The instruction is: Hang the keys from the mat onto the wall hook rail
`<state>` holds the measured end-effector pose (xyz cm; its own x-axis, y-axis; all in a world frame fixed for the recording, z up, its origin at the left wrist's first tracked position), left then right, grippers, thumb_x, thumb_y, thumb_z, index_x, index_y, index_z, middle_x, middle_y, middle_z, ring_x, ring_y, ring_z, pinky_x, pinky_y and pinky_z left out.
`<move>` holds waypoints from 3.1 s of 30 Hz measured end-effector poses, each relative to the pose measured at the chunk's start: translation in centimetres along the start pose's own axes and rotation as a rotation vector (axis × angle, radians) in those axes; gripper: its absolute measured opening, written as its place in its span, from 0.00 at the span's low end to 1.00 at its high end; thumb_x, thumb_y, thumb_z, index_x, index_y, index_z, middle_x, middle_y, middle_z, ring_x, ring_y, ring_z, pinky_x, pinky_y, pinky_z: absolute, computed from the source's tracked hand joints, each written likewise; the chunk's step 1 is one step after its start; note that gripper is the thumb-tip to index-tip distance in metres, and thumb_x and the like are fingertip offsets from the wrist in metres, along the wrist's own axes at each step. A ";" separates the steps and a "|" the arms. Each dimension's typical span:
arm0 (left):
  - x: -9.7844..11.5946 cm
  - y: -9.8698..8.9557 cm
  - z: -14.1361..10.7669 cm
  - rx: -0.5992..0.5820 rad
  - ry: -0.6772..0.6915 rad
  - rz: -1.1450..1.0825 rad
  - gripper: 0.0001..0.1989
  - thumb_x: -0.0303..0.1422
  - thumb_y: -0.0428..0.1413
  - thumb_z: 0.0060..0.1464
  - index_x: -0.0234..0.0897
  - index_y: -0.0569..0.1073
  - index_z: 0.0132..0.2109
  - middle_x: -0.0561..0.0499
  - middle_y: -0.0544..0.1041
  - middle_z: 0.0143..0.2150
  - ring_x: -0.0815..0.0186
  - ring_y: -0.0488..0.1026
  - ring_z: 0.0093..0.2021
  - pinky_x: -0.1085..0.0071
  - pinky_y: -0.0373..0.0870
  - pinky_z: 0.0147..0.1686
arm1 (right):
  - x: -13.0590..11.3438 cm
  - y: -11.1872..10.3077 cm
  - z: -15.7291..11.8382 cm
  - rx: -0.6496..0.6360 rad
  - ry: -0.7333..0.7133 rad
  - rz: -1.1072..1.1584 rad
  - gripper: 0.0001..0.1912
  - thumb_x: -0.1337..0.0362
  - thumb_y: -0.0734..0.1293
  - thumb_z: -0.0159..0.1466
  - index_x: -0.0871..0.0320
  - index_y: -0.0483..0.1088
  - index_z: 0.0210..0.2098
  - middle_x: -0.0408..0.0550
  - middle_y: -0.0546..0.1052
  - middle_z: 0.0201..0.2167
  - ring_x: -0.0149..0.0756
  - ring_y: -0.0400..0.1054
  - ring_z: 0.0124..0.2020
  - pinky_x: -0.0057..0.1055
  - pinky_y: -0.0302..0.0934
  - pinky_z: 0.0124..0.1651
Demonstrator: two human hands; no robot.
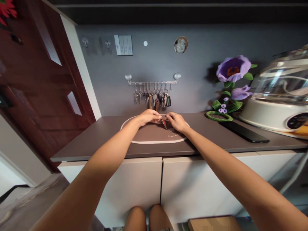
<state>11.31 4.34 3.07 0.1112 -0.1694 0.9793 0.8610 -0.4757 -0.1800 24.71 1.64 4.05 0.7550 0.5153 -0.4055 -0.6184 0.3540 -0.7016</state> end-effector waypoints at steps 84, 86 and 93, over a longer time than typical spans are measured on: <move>-0.9 1.6 0.8 -0.048 0.238 0.955 0.12 0.38 0.54 0.44 0.33 0.73 0.30 0.49 0.74 0.30 0.67 0.68 0.29 0.74 0.59 0.29 | 7.0 -4.6 8.8 0.366 0.497 0.757 0.03 0.67 0.62 0.49 0.60 0.64 0.24 0.40 0.67 0.20 0.24 0.57 0.21 0.24 0.53 0.27; -1.0 1.1 0.9 -0.064 0.157 0.840 0.14 0.39 0.54 0.44 0.32 0.73 0.36 0.48 0.74 0.33 0.67 0.69 0.31 0.74 0.60 0.30 | 6.4 -4.8 7.5 0.383 0.516 0.739 0.07 0.67 0.62 0.49 0.60 0.64 0.29 0.42 0.68 0.25 0.25 0.58 0.23 0.24 0.54 0.28; 3.1 -0.7 -1.9 0.032 0.155 0.601 0.40 0.34 0.57 0.42 0.35 0.50 0.61 0.53 0.71 0.28 0.70 0.66 0.26 0.74 0.61 0.27 | 1.2 -4.7 3.2 0.274 0.426 0.819 0.20 0.63 0.65 0.49 0.54 0.63 0.43 0.40 0.66 0.28 0.26 0.59 0.25 0.26 0.58 0.33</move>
<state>10.11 2.48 6.09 0.5103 -0.5238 0.6820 0.6847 -0.2323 -0.6908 27.86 3.08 8.69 0.0488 0.3758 -0.9254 -0.9776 0.2078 0.0329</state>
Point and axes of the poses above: each hand's wrist, its own z-axis towards the middle knuckle, its own y-axis out of the palm, x = y × z, the point moved 7 cm from there along z, towards the middle knuckle
